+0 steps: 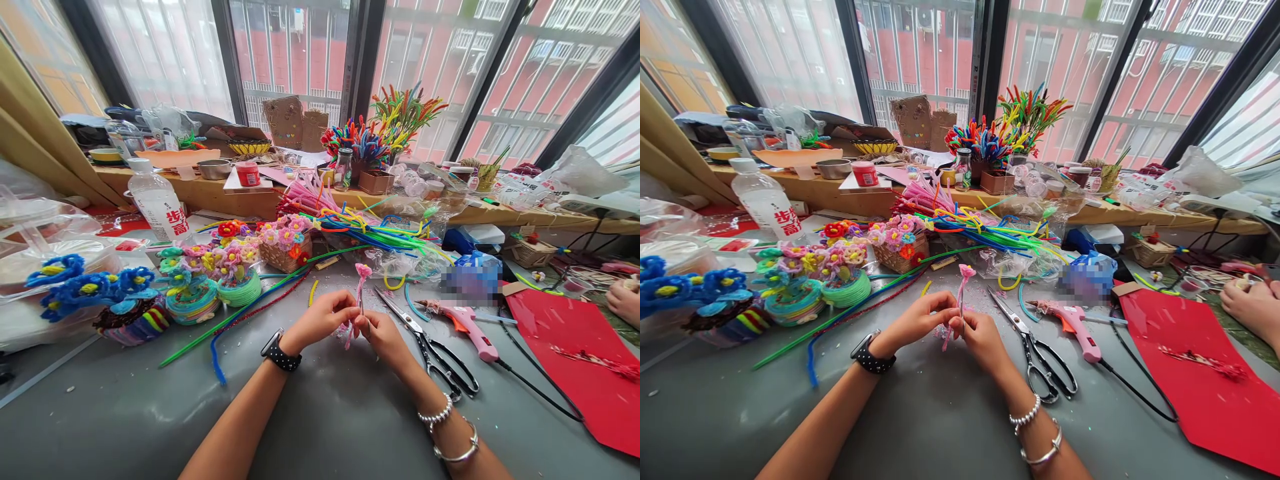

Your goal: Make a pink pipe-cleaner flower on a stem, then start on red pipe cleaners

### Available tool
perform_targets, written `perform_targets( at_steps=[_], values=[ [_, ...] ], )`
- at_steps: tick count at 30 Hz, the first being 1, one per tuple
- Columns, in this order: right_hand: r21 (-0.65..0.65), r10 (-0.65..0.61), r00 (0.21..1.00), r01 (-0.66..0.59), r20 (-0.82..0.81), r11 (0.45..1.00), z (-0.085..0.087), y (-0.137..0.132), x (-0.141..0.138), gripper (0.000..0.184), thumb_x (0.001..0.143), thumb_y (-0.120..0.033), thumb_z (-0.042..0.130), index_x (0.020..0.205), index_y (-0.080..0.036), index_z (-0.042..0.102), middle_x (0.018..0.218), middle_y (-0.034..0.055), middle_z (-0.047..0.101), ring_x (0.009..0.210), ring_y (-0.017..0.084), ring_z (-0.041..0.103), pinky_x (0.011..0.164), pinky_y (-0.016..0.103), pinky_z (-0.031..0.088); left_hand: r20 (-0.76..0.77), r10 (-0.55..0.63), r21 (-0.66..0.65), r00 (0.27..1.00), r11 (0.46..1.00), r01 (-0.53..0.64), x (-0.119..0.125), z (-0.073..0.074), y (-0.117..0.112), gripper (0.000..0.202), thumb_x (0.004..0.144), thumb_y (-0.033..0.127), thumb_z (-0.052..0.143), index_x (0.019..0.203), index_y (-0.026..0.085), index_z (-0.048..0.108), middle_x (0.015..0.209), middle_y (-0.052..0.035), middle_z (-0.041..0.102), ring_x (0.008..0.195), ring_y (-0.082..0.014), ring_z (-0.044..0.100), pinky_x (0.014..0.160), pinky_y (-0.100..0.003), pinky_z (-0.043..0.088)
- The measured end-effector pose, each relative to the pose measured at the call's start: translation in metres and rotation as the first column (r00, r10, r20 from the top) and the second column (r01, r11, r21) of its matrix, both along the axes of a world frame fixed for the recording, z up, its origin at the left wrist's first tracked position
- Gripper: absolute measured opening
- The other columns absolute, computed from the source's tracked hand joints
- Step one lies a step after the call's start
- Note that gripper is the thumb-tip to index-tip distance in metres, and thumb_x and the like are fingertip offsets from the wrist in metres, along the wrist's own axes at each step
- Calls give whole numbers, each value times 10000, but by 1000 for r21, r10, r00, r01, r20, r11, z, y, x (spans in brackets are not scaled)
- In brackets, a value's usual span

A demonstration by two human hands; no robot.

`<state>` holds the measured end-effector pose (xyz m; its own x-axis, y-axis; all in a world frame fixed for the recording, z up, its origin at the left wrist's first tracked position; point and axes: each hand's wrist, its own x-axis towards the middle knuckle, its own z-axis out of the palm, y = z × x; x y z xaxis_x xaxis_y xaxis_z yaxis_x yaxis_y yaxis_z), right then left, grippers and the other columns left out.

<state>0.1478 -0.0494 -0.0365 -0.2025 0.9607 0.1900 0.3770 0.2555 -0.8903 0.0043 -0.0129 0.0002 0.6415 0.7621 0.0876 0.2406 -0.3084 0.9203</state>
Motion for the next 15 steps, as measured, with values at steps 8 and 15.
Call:
perform_targets(
  at_steps=[8, 15],
  values=[
    [7, -104, 991, 104, 90, 995, 2, -1, 1, 582, 665, -695, 335, 473, -160, 460, 467, -15, 400, 477, 104, 359, 464, 222, 247, 32, 26, -31, 999, 999, -25, 0, 1, 0, 188, 744, 314, 471, 707, 131, 498, 646, 16, 481, 611, -94, 439, 576, -210, 356],
    [-9, 11, 998, -11, 57, 1000, 1, 0, -2, 642, 644, -749, 231, 500, -162, 446, 495, -15, 376, 494, 102, 348, 454, 213, 252, 121, 32, -114, 992, 993, -18, 0, 1, 0, 191, 726, 312, 509, 700, 123, 495, 638, 13, 496, 601, -91, 466, 575, -217, 375]
  ],
)
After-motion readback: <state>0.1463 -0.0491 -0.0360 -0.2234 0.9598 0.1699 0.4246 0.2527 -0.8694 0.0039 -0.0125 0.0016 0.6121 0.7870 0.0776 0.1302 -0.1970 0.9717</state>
